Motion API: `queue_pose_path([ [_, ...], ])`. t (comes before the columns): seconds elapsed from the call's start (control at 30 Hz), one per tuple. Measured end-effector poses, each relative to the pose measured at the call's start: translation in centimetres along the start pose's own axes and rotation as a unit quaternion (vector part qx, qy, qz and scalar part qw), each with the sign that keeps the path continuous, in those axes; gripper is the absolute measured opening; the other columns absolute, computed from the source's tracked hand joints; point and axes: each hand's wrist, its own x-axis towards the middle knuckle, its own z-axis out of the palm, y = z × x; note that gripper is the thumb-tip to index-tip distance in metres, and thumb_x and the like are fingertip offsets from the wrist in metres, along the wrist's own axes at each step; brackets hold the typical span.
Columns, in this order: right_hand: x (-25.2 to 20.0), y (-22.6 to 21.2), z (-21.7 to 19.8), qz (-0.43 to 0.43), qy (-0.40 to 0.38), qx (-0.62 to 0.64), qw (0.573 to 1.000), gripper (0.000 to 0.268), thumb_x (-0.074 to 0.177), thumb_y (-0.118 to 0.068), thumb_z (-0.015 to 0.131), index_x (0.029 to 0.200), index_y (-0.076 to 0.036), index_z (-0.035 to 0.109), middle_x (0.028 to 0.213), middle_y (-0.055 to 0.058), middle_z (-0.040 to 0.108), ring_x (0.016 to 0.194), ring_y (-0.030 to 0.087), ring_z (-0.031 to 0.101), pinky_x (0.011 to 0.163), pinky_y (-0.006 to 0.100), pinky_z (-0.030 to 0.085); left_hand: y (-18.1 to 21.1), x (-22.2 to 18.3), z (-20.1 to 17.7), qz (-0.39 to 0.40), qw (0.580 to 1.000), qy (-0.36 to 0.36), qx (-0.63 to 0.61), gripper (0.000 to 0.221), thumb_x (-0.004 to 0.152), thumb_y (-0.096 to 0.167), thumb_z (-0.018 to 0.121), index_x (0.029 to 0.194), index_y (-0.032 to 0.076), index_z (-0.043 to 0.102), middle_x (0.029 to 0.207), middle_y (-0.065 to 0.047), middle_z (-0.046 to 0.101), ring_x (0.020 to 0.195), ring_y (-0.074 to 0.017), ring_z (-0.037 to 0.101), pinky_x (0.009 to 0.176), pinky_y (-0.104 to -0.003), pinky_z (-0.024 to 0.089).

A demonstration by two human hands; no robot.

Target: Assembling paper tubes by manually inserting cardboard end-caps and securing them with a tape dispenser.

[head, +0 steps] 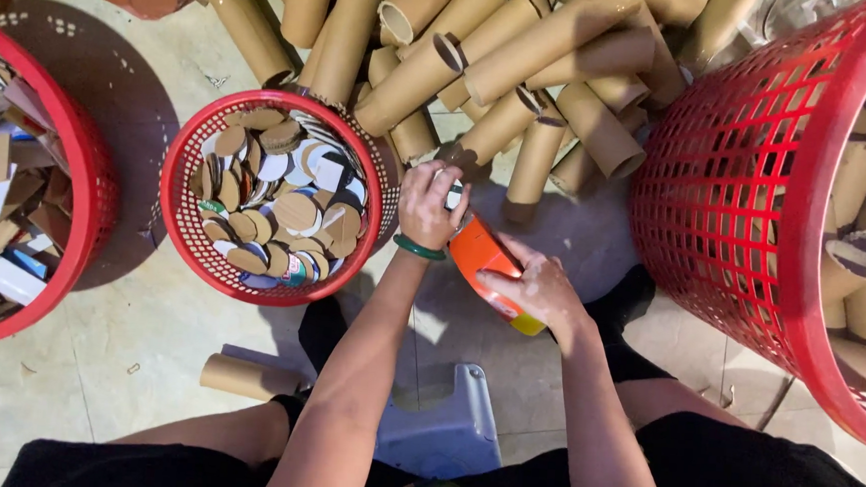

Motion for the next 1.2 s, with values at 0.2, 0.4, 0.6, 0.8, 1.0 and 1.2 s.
queue_pose_path([
  [0.2,-1.4,-2.9,0.7,-0.024,0.102,-0.199,0.974,0.079,0.081,-0.057,0.076,0.148,-0.02,0.057,0.099,0.02,0.076,0.096,0.038,0.074,0.092,0.045,0.057,0.9,3.9,0.2,0.055,0.998,-0.025,-0.018,0.033,0.073,0.014,0.08,0.104,0.01,0.069,0.108,-0.011,0.065,0.104,-0.0342,0.065,0.106,-0.05,0.052],
  [0.4,0.3,-0.4,-0.1,0.024,0.036,-0.1,0.994,0.086,0.073,-0.053,0.077,0.148,-0.019,0.052,0.106,0.018,0.077,0.099,0.033,0.077,0.098,0.043,0.056,-2.2,3.7,1.4,-0.138,0.977,0.092,-0.136,0.056,0.078,0.025,0.089,0.119,0.002,0.058,0.107,-0.013,0.065,0.094,-0.0303,0.069,0.084,-0.037,0.06],
  [0.6,0.9,-0.5,0.0,0.02,0.011,-0.041,0.999,0.082,0.073,-0.054,0.076,0.146,-0.024,0.053,0.133,0.01,0.068,0.117,0.036,0.065,0.108,0.046,0.044,-2.8,2.4,1.4,-0.057,0.993,0.058,-0.084,0.057,0.072,0.024,0.094,0.113,0.005,0.059,0.103,-0.015,0.063,0.092,-0.0297,0.066,0.081,-0.039,0.057],
  [0.8,0.4,0.9,0.0,-0.002,0.04,-0.021,0.999,0.084,0.074,-0.058,0.074,0.145,-0.019,0.055,0.134,0.012,0.067,0.118,0.035,0.067,0.107,0.043,0.047,-2.8,2.0,2.6,-0.234,0.955,0.051,-0.173,0.061,0.071,0.029,0.097,0.114,0.005,0.062,0.104,-0.012,0.07,0.092,-0.0265,0.073,0.084,-0.038,0.061],
  [1.0,-0.6,0.3,-1.3,0.061,0.055,0.029,0.996,0.084,0.071,-0.056,0.076,0.143,-0.017,0.058,0.128,0.014,0.071,0.119,0.031,0.068,0.103,0.039,0.051,0.1,-1.0,4.5,-0.065,0.99,0.023,-0.119,0.072,0.072,0.025,0.098,0.128,0.003,0.057,0.118,-0.018,0.068,0.108,-0.0353,0.068,0.095,-0.042,0.056],
  [1.2,-0.9,2.1,-2.5,0.067,0.056,0.009,0.996,0.08,0.073,-0.054,0.076,0.141,-0.015,0.06,0.124,0.013,0.073,0.113,0.026,0.072,0.099,0.038,0.055,-6.3,-6.5,8.0,-0.159,0.981,0.0,-0.109,0.083,0.07,0.027,0.096,0.133,-0.003,0.051,0.119,-0.025,0.065,0.11,-0.038,0.065,0.097,-0.046,0.055],
])
